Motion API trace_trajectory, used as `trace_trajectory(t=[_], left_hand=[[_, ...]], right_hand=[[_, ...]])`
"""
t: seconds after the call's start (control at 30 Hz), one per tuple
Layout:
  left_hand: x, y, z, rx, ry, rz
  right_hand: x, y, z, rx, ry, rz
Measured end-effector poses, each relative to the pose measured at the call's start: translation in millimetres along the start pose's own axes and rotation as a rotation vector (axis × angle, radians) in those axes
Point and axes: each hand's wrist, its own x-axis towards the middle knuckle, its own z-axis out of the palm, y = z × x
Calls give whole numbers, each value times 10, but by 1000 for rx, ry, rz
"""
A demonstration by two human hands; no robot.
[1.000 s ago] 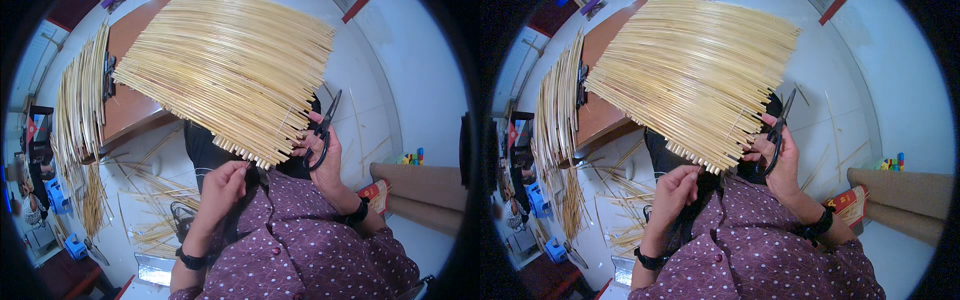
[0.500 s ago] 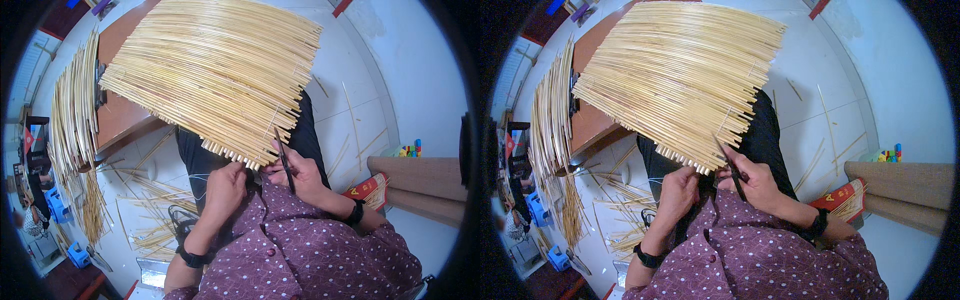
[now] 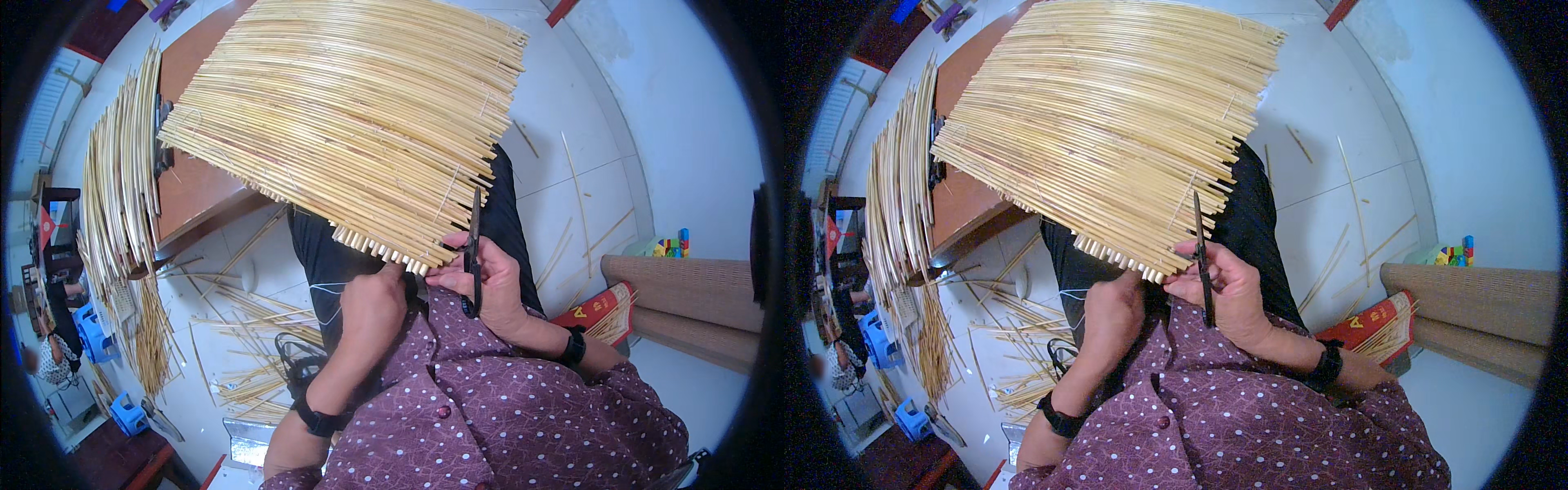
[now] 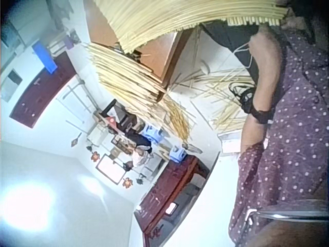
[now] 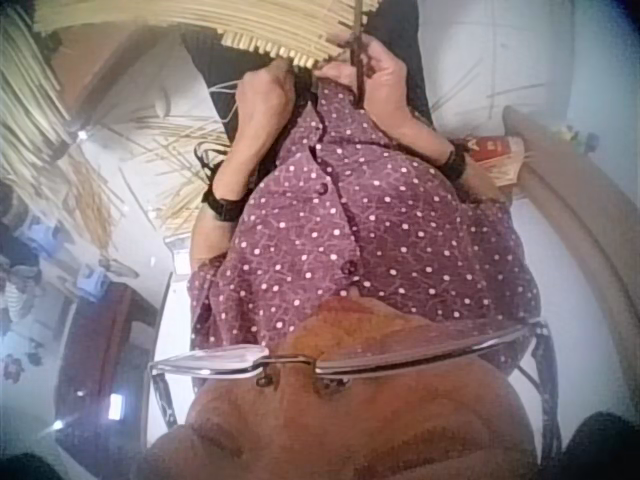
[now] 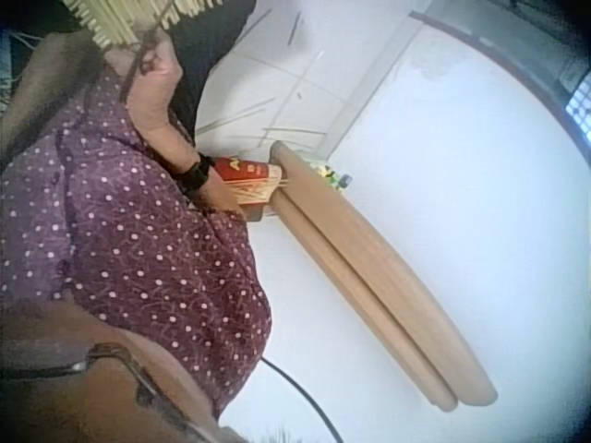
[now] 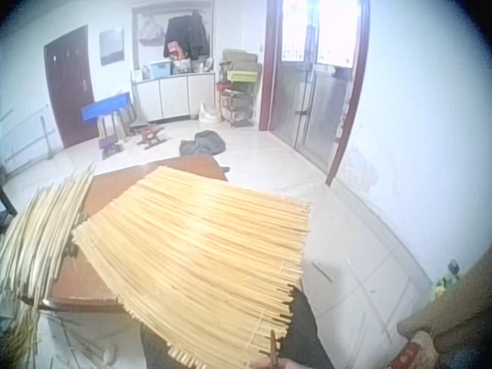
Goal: Tying and weaving thin bamboo sticks together with thread to create a mat, then trimming the excess thread with scissors.
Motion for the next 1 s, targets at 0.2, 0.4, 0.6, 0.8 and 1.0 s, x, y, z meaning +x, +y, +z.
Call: trace_trajectory(t=[0.2, 0.4, 0.6, 0.8, 1.0], left_hand=[[-15, 19, 22, 140, -11, 35], [-38, 26, 19, 193, -30, 68], [-153, 35, -542, -142, -50, 179], [153, 152, -774, -49, 277, 303], [364, 195, -683, 5, 84, 324]], right_hand=[[-15, -17, 1, 54, 8, 29], [-17, -9, -56, 23, -25, 16], [-87, -195, -202, 11, -136, 131], [-167, -444, -431, 210, -645, 296], [-184, -398, -277, 255, -733, 407]])
